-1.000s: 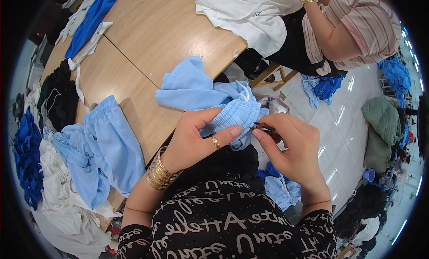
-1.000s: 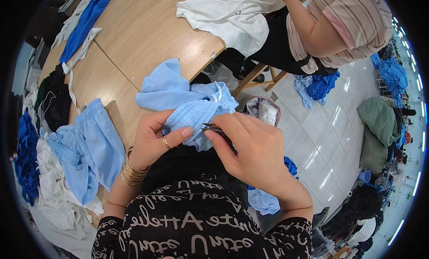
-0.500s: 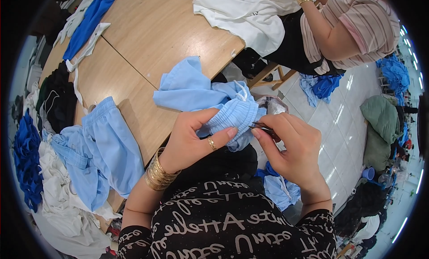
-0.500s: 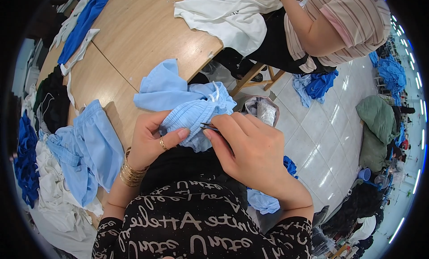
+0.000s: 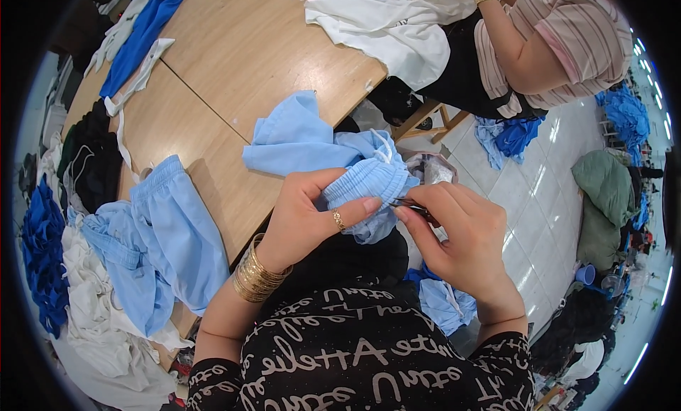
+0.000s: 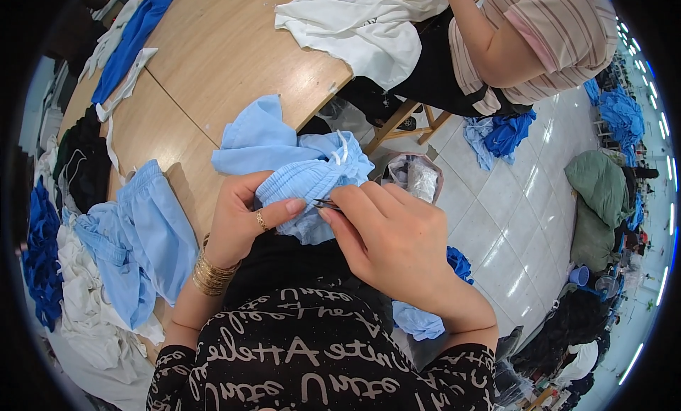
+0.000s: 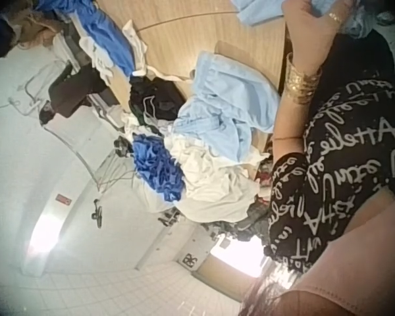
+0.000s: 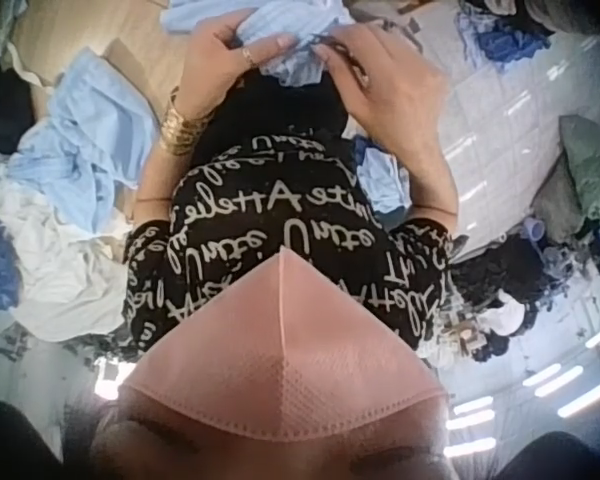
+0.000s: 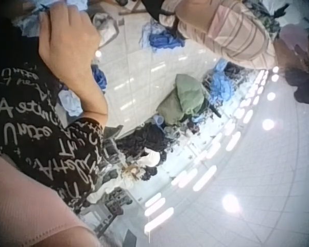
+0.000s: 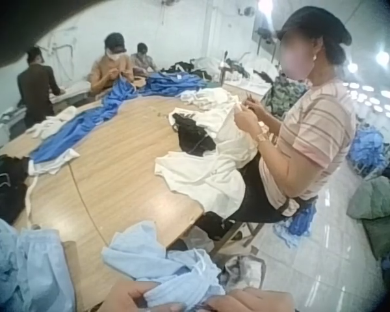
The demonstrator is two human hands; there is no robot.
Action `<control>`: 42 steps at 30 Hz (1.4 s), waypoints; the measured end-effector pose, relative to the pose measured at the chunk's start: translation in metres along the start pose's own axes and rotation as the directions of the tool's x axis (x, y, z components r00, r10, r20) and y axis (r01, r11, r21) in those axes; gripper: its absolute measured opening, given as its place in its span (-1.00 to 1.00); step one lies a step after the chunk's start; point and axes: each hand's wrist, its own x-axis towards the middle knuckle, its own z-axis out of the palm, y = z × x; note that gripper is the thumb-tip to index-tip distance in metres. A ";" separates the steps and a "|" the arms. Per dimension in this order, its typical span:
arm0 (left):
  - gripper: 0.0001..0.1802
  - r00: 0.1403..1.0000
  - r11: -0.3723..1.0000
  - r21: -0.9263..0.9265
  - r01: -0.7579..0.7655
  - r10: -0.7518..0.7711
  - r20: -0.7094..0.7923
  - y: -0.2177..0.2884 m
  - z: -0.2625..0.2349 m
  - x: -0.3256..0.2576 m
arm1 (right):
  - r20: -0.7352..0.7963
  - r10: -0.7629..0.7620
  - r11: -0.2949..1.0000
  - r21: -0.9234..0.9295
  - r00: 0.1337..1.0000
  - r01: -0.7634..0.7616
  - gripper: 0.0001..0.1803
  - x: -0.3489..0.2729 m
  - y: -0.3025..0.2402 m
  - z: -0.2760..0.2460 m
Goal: Trimming loose threads from the waistbands of blue shorts using thread snips in a factory setting.
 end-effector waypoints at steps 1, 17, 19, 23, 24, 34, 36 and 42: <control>-0.79 1.000 1.000 0.003 -0.008 0.008 -0.016 0.000 0.000 0.000 | -0.011 -0.005 1.000 -0.003 1.000 0.005 -0.88 0.000 0.000 0.000; -0.77 1.000 0.999 0.045 -0.011 0.012 -0.025 0.007 0.002 -0.001 | -0.051 -0.050 0.998 -0.048 0.997 0.048 -0.88 -0.001 0.004 0.006; -0.77 0.999 0.999 0.040 -0.018 0.019 -0.026 0.007 0.002 -0.001 | -0.049 -0.051 0.997 -0.053 0.997 0.049 -0.88 -0.001 0.004 0.006; -0.77 1.000 0.997 0.068 -0.019 0.020 -0.020 0.007 0.002 -0.001 | -0.052 -0.057 0.997 -0.057 0.997 0.054 -0.88 -0.001 0.004 0.007; -0.78 1.000 0.998 0.057 -0.011 0.012 -0.017 0.007 0.002 -0.002 | -0.052 -0.056 0.997 -0.057 0.997 0.053 -0.88 -0.001 0.004 0.007; -0.76 1.000 0.997 -0.079 0.011 -0.013 -0.013 0.006 0.003 -0.001 | -0.083 0.061 0.987 0.151 0.995 -0.048 -0.88 -0.002 0.002 0.013; -0.76 1.000 0.994 -0.104 0.015 -0.016 -0.013 0.007 0.004 -0.001 | -0.095 0.070 0.977 0.208 0.993 -0.049 -0.89 -0.003 0.004 0.016; -0.75 1.000 0.998 -0.062 -0.022 0.021 -0.013 0.006 0.004 -0.002 | -0.081 0.090 0.966 0.251 0.993 -0.067 -0.87 -0.005 0.006 0.018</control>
